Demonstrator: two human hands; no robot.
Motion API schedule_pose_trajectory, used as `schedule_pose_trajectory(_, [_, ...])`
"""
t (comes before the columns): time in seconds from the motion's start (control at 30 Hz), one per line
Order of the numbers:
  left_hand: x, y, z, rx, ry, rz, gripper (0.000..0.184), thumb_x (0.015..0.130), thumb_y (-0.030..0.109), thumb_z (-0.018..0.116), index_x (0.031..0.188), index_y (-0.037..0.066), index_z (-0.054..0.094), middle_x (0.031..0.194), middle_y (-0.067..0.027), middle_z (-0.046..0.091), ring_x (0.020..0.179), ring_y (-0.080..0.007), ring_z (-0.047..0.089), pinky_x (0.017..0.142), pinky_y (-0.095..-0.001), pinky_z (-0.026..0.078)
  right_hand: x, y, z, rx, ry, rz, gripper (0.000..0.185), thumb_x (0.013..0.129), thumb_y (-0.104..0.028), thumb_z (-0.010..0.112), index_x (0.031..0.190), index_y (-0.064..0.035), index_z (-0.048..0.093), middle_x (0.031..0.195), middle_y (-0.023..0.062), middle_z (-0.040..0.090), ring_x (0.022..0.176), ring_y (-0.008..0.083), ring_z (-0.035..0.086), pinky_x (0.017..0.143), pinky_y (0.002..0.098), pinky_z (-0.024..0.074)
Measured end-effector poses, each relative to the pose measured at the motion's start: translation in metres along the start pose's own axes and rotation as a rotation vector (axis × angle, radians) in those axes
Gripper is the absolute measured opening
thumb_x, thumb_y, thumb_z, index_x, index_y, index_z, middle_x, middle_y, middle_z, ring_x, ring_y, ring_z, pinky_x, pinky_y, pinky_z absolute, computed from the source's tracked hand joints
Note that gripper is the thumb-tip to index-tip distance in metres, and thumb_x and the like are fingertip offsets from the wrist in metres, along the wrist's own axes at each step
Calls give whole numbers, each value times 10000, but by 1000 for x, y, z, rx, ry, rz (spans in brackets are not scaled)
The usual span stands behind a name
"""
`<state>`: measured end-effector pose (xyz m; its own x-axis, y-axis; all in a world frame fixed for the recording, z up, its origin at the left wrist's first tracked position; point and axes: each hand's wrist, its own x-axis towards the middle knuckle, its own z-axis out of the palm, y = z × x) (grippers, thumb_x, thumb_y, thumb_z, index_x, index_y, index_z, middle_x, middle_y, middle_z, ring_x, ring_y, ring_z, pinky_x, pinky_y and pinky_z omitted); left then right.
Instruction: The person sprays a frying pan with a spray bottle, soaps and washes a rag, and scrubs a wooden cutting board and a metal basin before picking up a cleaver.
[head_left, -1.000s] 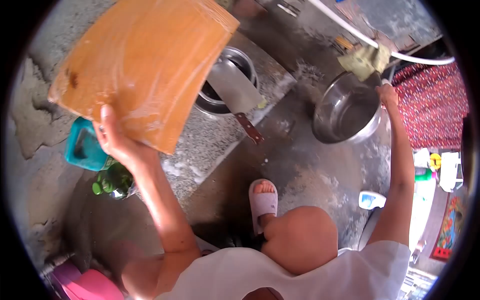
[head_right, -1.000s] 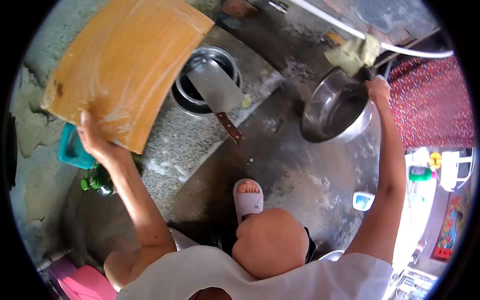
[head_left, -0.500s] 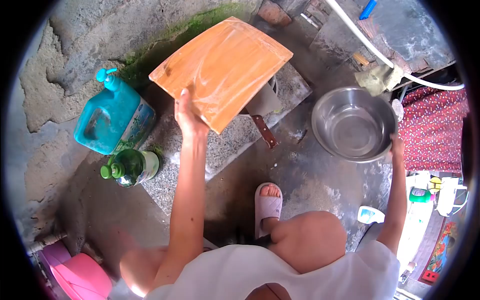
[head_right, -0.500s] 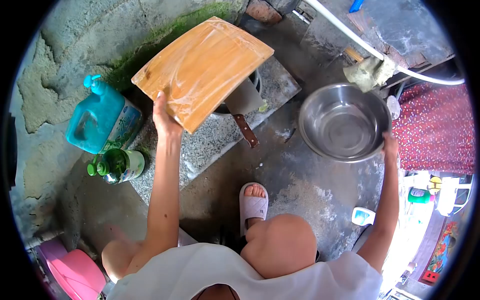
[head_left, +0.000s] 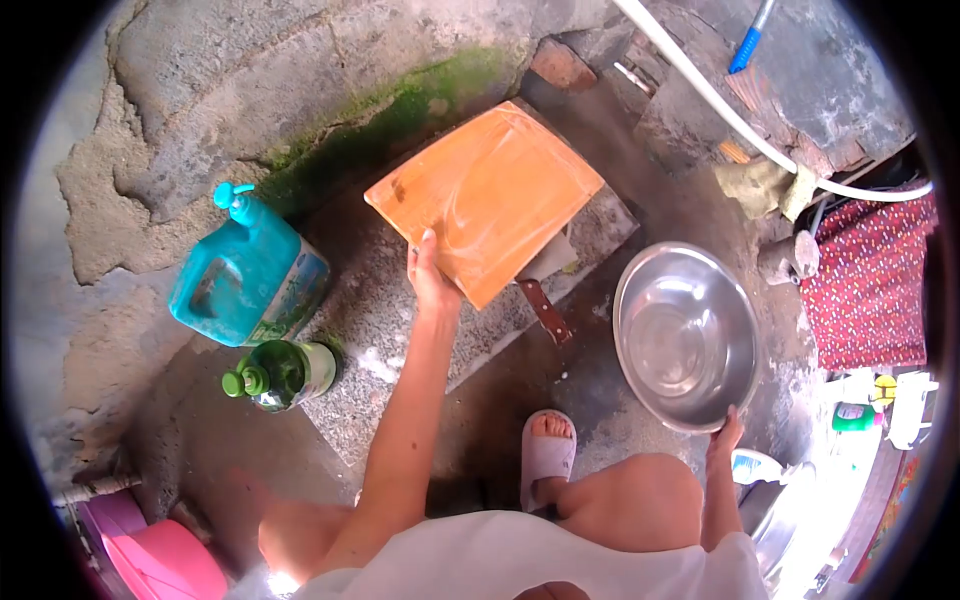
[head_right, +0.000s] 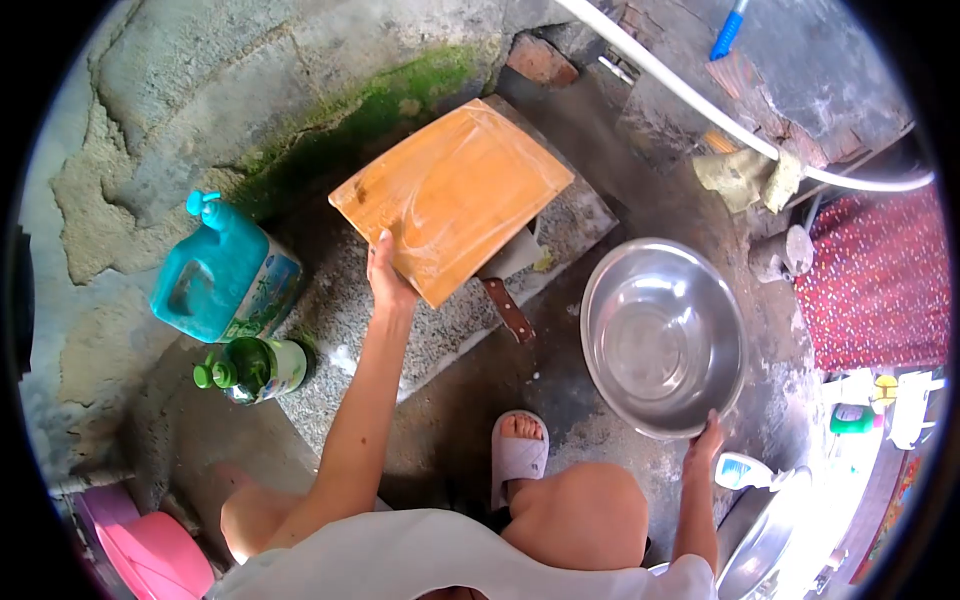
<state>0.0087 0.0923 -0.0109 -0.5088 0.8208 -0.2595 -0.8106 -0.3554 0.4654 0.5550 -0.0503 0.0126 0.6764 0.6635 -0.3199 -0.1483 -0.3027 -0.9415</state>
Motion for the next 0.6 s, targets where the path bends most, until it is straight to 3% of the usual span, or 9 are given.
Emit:
schedule_pose_trajectory(0.1, [-3, 3, 1, -17, 33, -33, 301, 798, 150, 574, 1080, 93, 484, 1051, -59, 551, 970, -239, 539, 823, -432, 460, 3, 44, -10, -19, 49, 96, 306, 802, -273, 564, 995, -36, 538, 921, 36, 576, 809, 138, 567, 679, 267, 472])
schedule_pose_trajectory(0.17, [-4, 3, -1, -27, 17, -9, 297, 799, 142, 572, 1078, 90, 484, 1046, -59, 555, 965, -234, 541, 820, -425, 463, -8, 59, -5, 101, 17, 49, 332, 813, -274, 550, 1036, -28, 529, 1005, 51, 562, 902, 152, 542, 715, 283, 464])
schedule_pose_trajectory(0.23, [-3, 7, -3, -45, 22, 10, 291, 802, 133, 569, 1076, 83, 484, 1040, -65, 560, 961, -229, 543, 813, -412, 468, 9, 90, -22, 61, 2, 84, 348, 815, -311, 565, 1022, -32, 532, 977, 51, 569, 839, 155, 557, 666, 278, 474])
schedule_pose_trajectory(0.43, [-6, 18, 5, 1, 24, -2, 301, 791, 139, 590, 1065, 66, 488, 998, -63, 561, 915, -208, 552, 789, -370, 475, 5, 100, -23, -48, -158, 436, 375, 774, -375, 623, 962, -60, 545, 863, 37, 570, 692, 142, 562, 528, 243, 480])
schedule_pose_trajectory(0.53, [-2, 6, 0, 12, 58, -14, 320, 770, 144, 618, 1058, 77, 494, 989, -59, 560, 896, -206, 553, 774, -362, 476, 14, 103, -35, 42, -328, 544, 327, 770, -357, 634, 905, -72, 549, 791, 19, 558, 688, 130, 554, 496, 230, 470])
schedule_pose_trajectory(0.6, [-7, -4, -1, -5, 32, -28, 311, 768, 138, 619, 1049, 83, 499, 990, -59, 559, 900, -205, 552, 769, -366, 478, -21, 81, -10, -29, -106, 426, 213, 766, -260, 636, 838, -82, 544, 753, 5, 538, 693, 122, 547, 548, 233, 481])
